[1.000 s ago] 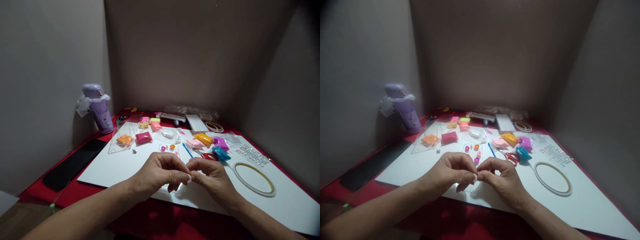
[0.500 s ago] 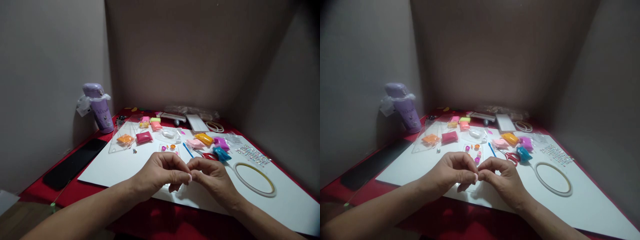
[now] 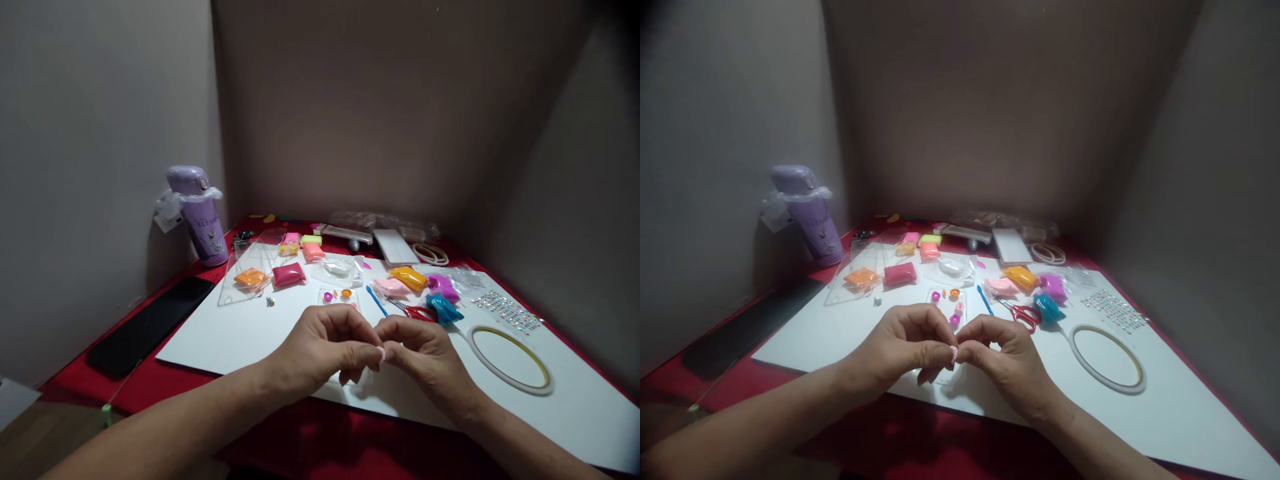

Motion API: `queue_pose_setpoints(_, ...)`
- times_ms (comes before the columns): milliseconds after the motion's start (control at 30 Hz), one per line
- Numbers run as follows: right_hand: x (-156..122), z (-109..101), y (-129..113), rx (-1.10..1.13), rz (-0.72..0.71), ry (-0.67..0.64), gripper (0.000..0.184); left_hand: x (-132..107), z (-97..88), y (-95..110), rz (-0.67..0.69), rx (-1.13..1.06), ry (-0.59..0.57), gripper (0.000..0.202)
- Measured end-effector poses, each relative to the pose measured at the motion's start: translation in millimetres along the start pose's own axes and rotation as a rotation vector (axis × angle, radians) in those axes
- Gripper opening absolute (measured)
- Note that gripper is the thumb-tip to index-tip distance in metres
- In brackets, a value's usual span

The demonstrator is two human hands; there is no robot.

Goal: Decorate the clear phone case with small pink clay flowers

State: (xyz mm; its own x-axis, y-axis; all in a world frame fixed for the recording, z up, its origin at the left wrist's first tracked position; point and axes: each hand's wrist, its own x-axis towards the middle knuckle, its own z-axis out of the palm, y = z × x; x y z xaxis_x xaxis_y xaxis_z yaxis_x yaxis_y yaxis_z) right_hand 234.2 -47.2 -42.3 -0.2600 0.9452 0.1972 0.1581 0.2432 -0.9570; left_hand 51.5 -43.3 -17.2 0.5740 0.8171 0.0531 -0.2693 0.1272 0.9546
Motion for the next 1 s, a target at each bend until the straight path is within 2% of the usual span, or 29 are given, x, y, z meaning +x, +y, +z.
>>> queue_pose_setpoints(233, -0.7, 0.8, 0.6, 0.121, 0.014, -0.041, 0.045, 1.6, -4.8, 2.0, -0.012, -0.13, -0.034, 0.021)
queue_pose_setpoints(367, -1.3, 0.1, 0.4, 0.162, 0.031, -0.058, 0.047, 0.4, -3.5, 3.5, -0.004, -0.126, -0.052, 0.019)
queue_pose_setpoints(600, -0.3, -0.6, -1.4, 0.096, 0.011, -0.051, 0.04, -1.7, 0.7, 3.5, -0.009, -0.083, -0.073, 0.017)
queue_pose_setpoints(867, 0.3, -1.2, 0.5, 0.026, -0.041, -0.015, 0.017, -2.3, 0.6, 3.0, 0.035, -0.046, -0.021, 0.018)
queue_pose_setpoints(1000, 0.1, -1.3, -0.7, 0.0, -0.066, -0.009, 0.014, -2.7, 1.2, 4.7, 0.042, 0.024, 0.002, 0.023)
